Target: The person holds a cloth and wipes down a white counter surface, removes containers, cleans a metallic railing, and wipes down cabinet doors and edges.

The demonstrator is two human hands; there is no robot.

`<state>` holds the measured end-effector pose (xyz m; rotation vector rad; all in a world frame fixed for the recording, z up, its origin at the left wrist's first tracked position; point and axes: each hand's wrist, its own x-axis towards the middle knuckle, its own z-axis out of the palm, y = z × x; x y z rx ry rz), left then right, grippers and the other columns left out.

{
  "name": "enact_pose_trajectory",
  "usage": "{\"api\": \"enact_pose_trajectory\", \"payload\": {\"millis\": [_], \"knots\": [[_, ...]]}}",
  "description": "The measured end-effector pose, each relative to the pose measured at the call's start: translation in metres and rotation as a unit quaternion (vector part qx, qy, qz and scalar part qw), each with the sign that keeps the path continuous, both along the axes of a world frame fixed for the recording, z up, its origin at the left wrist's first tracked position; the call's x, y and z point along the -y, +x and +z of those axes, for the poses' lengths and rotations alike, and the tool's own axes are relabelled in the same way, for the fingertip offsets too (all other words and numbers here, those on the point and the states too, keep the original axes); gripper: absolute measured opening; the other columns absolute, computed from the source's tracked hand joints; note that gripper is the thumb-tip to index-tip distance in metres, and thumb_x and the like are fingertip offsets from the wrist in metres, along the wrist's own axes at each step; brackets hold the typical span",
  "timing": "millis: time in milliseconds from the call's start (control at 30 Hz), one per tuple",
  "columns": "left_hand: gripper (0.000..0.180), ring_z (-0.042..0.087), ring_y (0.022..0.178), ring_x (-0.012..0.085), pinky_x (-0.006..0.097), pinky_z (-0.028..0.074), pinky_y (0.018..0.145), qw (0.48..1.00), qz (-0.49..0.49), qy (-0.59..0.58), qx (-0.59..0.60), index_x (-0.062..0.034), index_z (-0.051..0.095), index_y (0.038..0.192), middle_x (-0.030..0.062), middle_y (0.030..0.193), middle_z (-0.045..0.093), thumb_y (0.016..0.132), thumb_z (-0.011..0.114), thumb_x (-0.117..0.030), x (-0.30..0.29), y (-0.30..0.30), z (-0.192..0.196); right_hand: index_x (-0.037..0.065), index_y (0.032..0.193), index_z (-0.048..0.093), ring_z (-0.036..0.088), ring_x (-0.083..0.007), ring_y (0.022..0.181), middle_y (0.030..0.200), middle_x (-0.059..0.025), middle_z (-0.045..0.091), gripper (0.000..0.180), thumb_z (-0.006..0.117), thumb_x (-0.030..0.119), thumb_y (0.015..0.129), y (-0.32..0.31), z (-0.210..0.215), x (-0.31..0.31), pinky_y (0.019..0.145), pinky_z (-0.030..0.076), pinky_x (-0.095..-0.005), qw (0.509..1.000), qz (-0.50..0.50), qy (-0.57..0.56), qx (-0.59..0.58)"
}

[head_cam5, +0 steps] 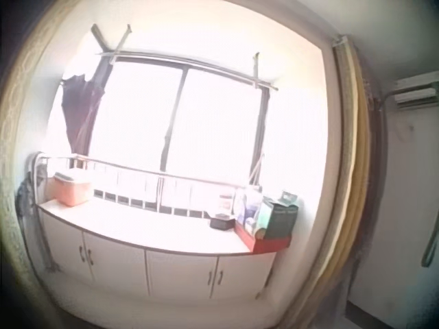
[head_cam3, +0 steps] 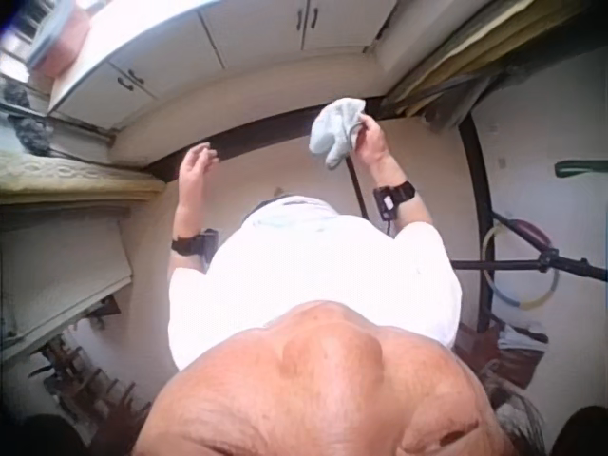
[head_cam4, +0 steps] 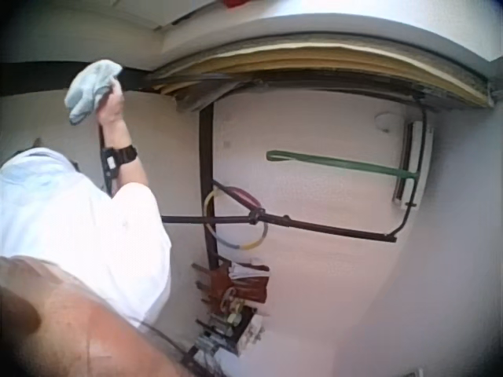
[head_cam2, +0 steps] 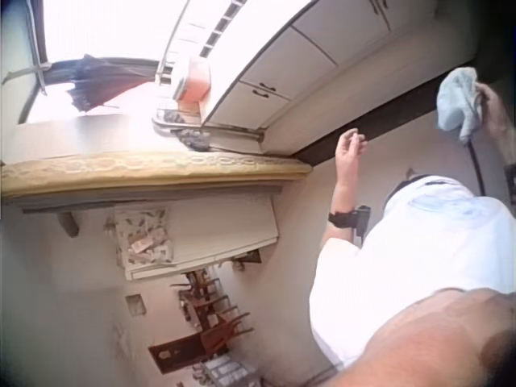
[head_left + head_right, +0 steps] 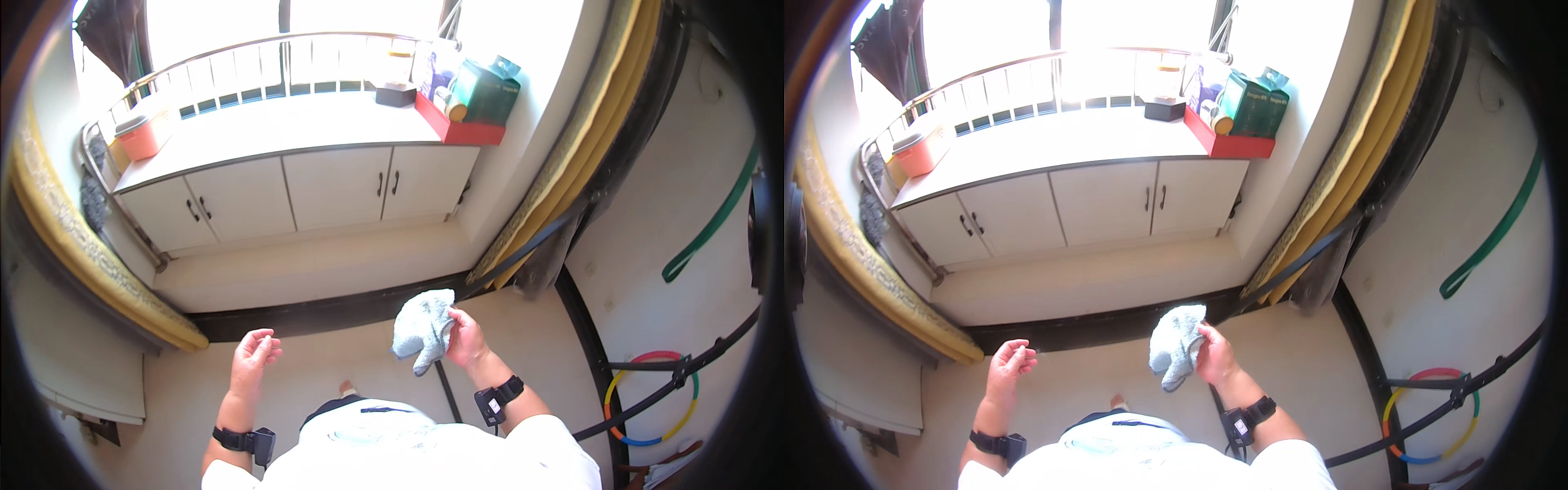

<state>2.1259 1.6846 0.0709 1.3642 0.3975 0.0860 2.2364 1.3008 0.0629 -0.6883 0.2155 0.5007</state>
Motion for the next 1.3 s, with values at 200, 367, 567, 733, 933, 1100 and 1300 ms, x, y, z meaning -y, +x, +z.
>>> {"api": "enact_pose_trajectory", "payload": {"millis": [200,367,567,733,933,1100,1300], "knots": [[0.022,0.061,0.084,0.0114,0.024,0.049,0.076,0.987,-0.158,0.039,0.016,-0.0041,0.058,0.111,0.0057,0.095,0.064,0.094,0.057,-0.018,0.024,0.160,0.030,0.004,0.128,0.047,0.054,-0.0233,0.112,0.122,-0.0099,0.056,0.039,0.038,0.022,0.094,0.165,0.028,0.009,0.097,0.043,-0.0370,0.985,-0.088,-0.090,0.122],[0.021,0.061,0.085,0.0114,0.024,0.049,0.077,0.980,-0.182,0.070,0.027,-0.0039,0.058,0.110,0.0045,0.094,0.064,0.094,0.057,-0.018,0.045,0.264,0.042,0.000,0.129,0.048,0.054,-0.0214,0.110,0.119,-0.0086,0.055,0.040,0.040,0.017,0.094,0.341,0.086,-0.004,0.095,0.041,-0.0326,0.842,-0.127,-0.322,0.414],[0.020,0.061,0.085,0.0111,0.024,0.049,0.077,0.990,-0.111,0.081,0.001,-0.0033,0.058,0.109,0.0044,0.093,0.064,0.095,0.056,-0.017,0.063,0.354,0.040,0.019,0.139,0.043,0.040,-0.0381,0.126,0.139,-0.0195,0.040,0.048,0.044,0.035,0.093,0.490,0.078,-0.048,0.102,0.036,-0.0439,0.397,0.112,-0.714,0.566],[0.020,0.061,0.084,0.0111,0.024,0.050,0.077,0.993,-0.077,0.092,-0.016,-0.0026,0.058,0.109,0.0051,0.094,0.064,0.096,0.054,-0.016,0.070,0.425,0.042,0.020,0.145,0.032,0.023,-0.0449,0.136,0.149,-0.0250,0.024,0.071,0.035,0.064,0.090,0.580,0.016,-0.056,0.112,0.014,-0.0518,0.440,0.167,-0.736,0.487],[0.020,0.060,0.085,0.0105,0.024,0.050,0.080,0.979,-0.048,0.178,0.087,-0.0008,0.056,0.113,0.0059,0.094,0.064,0.096,0.053,-0.011,0.064,0.516,0.029,0.015,0.146,0.030,0.031,-0.0482,0.128,0.140,-0.0277,0.034,0.078,0.035,0.067,0.088,0.611,0.000,-0.065,0.112,0.011,-0.0545,0.406,0.144,-0.762,0.484],[0.018,0.061,0.085,0.0153,0.027,0.050,0.075,0.932,-0.094,0.310,0.163,-0.0007,0.060,0.108,0.0086,0.094,0.063,0.091,0.057,-0.008,0.060,0.594,0.027,0.004,0.146,0.022,0.024,-0.0479,0.133,0.144,-0.0301,0.028,0.088,0.038,0.067,0.087,0.652,0.001,-0.079,0.113,0.009,-0.0521,0.410,0.127,-0.799,0.420],[0.017,0.061,0.090,0.0270,0.033,0.050,0.077,0.879,-0.113,0.408,0.220,-0.0011,0.061,0.104,0.0142,0.099,0.061,0.088,0.058,-0.006,0.016,0.624,0.030,0.000,0.145,0.021,0.022,-0.0458,0.135,0.144,-0.0306,0.027,0.094,0.040,0.068,0.085,0.712,-0.004,-0.098,0.114,0.010,-0.0480,0.410,0.095,-0.843,0.333]]}}
